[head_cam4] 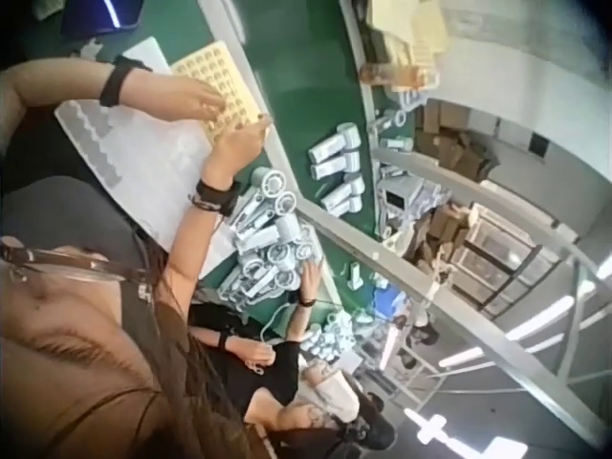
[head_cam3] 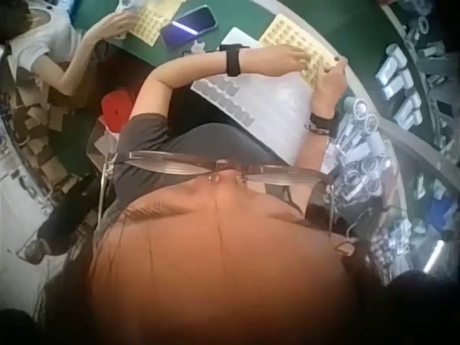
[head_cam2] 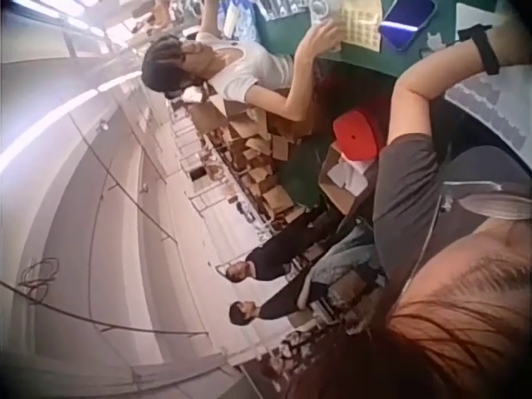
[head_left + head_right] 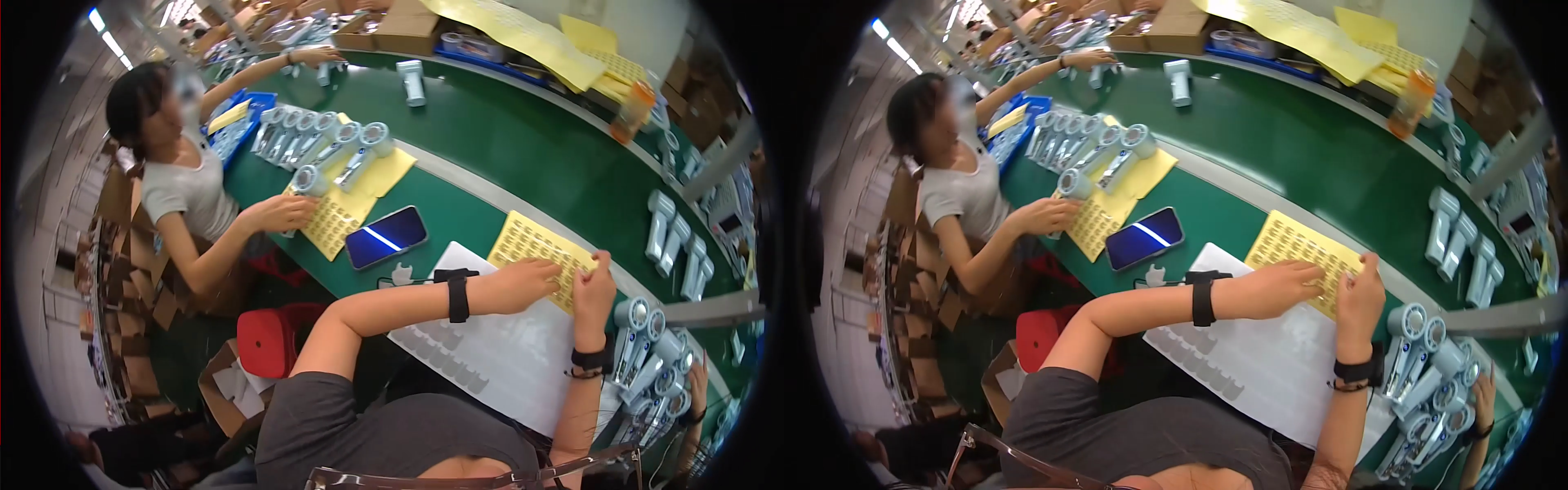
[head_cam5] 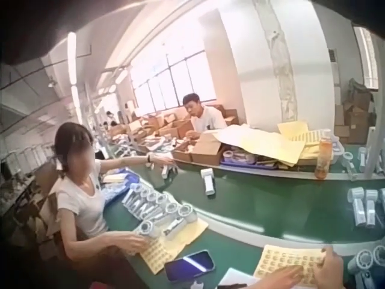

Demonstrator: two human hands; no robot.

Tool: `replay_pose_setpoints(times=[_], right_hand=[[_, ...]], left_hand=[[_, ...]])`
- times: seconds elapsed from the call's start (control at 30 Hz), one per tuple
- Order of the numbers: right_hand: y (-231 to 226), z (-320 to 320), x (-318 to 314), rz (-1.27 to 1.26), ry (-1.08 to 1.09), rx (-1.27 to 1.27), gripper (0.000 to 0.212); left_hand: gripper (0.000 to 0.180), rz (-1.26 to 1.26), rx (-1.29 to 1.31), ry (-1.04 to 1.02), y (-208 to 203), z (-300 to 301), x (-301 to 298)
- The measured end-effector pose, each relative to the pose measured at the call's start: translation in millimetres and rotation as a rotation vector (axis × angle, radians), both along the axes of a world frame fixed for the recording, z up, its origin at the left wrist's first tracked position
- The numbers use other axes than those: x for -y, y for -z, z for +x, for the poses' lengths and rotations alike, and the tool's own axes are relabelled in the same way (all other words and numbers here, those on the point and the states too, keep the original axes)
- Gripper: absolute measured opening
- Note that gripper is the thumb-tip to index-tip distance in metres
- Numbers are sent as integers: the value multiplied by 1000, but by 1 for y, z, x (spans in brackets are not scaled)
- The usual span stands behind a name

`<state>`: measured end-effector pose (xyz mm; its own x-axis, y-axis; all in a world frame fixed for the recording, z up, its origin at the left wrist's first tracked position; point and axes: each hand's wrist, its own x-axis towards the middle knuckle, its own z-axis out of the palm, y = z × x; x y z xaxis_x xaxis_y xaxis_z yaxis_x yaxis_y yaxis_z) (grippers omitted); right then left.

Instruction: The person peels stickers from a sheet and applies them to the handles of handheld fans, then picks up small plastic covers and presses them onto the base of each fan.

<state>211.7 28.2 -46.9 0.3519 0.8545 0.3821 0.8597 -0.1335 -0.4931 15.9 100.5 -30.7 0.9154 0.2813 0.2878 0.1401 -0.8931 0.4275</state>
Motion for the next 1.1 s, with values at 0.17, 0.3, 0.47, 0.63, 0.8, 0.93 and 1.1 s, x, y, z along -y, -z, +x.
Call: replay_pose_setpoints(times=[0.17, 0.3, 0.47, 0.63, 0.8, 0.93, 1.1], right_hand=[[-44, -20, 9, 28, 15, -243, 27], [-63, -33, 16, 42, -60, -304, 21], [-68, -42, 23, 28, -172, -324, 12], [-61, -46, 39, -37, -213, -278, 9], [-57, -41, 61, -21, -142, -309, 7], [-57, -40, 75, 10, -101, -318, 6], [-58, -46, 81, 25, -90, -310, 6]], left_hand=[[26, 86, 190, -439, -42, -65, -33], [19, 365, 147, -1058, -49, -183, -76], [36, 421, -79, -1536, -18, -280, -52], [41, 495, -87, -1601, 3, -345, -54], [44, 121, -36, -1572, -3, -338, -64], [45, 13, 305, -1398, -12, -299, -87], [40, 219, 45, -1252, -17, -261, -137]])
